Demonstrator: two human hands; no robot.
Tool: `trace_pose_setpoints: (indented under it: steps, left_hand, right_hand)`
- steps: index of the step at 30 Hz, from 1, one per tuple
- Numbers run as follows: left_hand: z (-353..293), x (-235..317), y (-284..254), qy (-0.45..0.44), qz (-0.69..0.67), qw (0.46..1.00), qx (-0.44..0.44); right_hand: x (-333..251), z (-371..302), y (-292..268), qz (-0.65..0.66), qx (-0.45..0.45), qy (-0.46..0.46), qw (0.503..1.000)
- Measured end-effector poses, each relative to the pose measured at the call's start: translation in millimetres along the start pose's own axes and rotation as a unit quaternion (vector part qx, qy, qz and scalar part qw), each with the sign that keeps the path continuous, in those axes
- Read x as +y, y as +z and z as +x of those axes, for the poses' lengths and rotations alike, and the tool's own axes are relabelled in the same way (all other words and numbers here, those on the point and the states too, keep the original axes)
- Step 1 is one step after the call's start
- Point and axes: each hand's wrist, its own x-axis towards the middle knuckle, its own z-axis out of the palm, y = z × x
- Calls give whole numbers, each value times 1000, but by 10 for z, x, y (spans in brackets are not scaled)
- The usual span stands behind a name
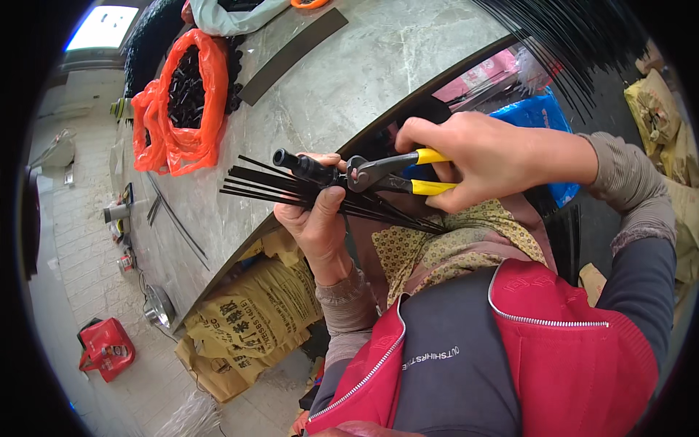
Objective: Assembling a plastic component by inserting multiple rods into a central connector and trimming them using pliers.
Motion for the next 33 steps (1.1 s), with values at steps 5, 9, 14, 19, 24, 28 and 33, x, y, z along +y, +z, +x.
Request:
trace_pose_setpoints:
  steps: [5, 9, 14, 19, 24, 28, 33]
  left_hand:
    - [15, -31, -61, -2, 14, 1000, 8]
    - [13, -28, -26, -7, 10, 1000, 15]
    - [39, -24, -3, 12, 0, 1000, -4]
    - [55, -50, -18, 27, -3, 999, -28]
    - [48, -42, 23, 33, -13, 999, -26]
    - [34, -30, 27, 28, 5, 999, -28]
    - [3, -54, 21, 35, 16, 999, -20]
  right_hand:
    - [96, -17, 139, -374, 268, -229, 858]
    - [113, -109, 248, -356, 243, -178, 885]
    - [44, -193, 145, -241, 175, -134, 945]
    - [-55, -209, 99, 21, 67, -42, 997]
    - [24, -198, 100, -25, 39, -68, 997]
    - [33, -172, 87, -135, 30, -111, 984]
    - [-35, -169, -51, -112, -12, -96, 989]
